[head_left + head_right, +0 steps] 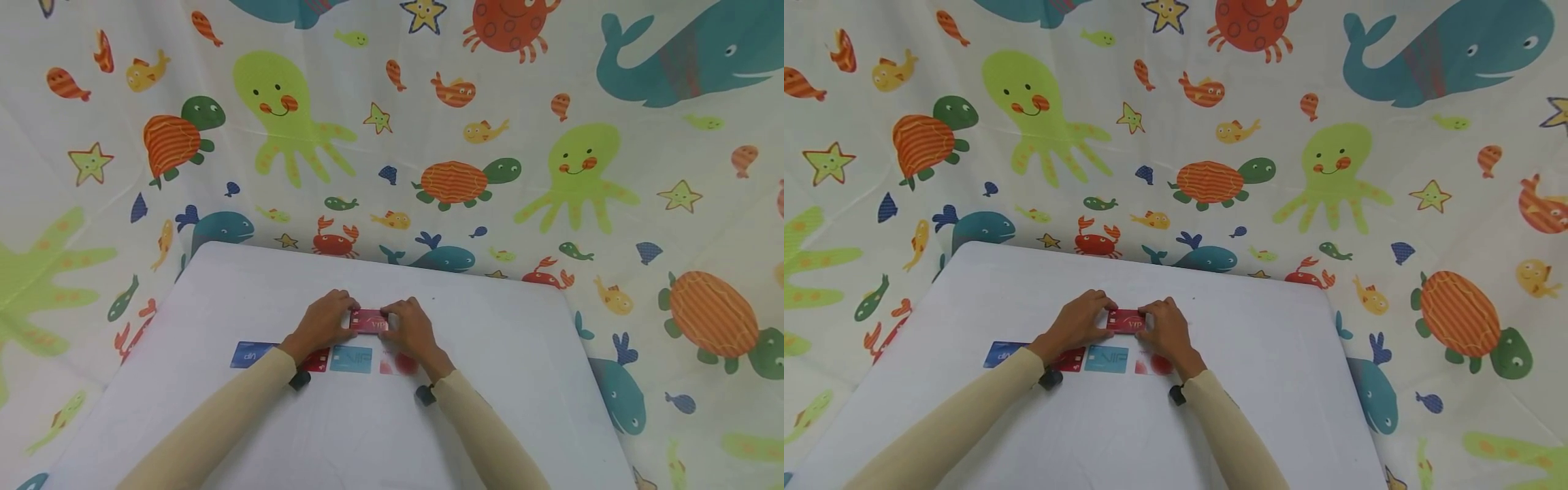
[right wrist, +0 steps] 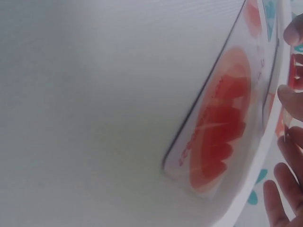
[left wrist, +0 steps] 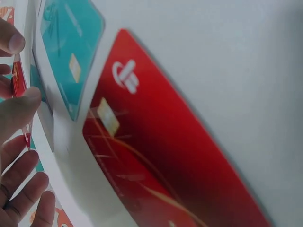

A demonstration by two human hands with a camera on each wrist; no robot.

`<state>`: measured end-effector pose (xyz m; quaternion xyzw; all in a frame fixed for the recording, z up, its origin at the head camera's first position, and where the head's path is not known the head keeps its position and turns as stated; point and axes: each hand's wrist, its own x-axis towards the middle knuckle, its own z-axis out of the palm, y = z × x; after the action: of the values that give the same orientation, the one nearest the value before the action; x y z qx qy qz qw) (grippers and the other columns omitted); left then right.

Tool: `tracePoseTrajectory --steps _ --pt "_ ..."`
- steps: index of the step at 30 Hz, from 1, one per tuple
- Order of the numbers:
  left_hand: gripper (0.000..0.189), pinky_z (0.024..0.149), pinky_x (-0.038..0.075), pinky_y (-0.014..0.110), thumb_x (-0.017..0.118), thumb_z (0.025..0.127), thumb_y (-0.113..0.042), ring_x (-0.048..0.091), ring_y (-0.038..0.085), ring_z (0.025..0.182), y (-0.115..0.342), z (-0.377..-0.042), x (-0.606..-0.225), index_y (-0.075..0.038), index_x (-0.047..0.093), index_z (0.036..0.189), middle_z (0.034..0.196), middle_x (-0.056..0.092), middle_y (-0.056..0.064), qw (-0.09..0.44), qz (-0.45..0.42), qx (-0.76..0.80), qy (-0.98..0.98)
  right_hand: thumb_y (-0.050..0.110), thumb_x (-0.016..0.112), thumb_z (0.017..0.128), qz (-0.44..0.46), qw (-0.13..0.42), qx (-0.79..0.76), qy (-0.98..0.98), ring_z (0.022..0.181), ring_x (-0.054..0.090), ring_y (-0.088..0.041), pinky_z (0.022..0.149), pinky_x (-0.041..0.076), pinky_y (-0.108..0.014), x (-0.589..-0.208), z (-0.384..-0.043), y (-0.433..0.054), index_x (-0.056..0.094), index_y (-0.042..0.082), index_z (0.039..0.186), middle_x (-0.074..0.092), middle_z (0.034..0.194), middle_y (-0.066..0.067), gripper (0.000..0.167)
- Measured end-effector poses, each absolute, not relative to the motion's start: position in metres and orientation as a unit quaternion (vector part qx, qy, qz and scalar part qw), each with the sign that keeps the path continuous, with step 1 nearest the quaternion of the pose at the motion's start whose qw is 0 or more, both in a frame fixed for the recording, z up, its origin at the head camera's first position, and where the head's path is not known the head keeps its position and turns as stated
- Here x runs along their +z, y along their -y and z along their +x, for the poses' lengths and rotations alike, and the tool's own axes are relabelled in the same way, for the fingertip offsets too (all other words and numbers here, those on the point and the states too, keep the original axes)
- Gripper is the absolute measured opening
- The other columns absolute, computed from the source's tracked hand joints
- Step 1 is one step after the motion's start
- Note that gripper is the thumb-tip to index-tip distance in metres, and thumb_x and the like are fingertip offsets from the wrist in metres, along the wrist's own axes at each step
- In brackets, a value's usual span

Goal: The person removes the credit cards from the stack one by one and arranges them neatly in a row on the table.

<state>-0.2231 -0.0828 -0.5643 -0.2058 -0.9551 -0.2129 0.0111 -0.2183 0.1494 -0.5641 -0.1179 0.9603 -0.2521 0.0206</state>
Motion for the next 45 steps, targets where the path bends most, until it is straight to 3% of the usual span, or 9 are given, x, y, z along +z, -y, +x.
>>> tracePoseTrajectory --steps 30,45 --pt "0.056 0.103 0.060 0.041 0.095 0.080 -0.038 0.066 0.018 0.112 0.068 -0.210 -0.555 -0.018 0.075 0.129 0.118 0.072 0.001 0.012 -0.234 -0.217 0.948 0.033 0.090 0.084 -0.145 -0.002 -0.246 -0.958 0.114 0.057 -0.014 0.101 0.060 -0.035 -0.561 -0.200 -0.174 0.076 0.026 0.130 0.074 0.127 0.004 0.049" --pt "0.058 0.091 0.063 0.037 0.097 0.077 -0.035 0.065 0.015 0.100 0.057 -0.204 -0.550 -0.016 0.075 0.127 0.110 0.071 0.000 0.016 -0.260 -0.258 0.930 0.034 0.091 0.084 -0.129 -0.015 -0.254 -0.958 0.112 0.057 -0.013 0.098 0.061 -0.034 -0.560 -0.185 -0.189 0.077 0.024 0.128 0.074 0.125 0.003 0.047"
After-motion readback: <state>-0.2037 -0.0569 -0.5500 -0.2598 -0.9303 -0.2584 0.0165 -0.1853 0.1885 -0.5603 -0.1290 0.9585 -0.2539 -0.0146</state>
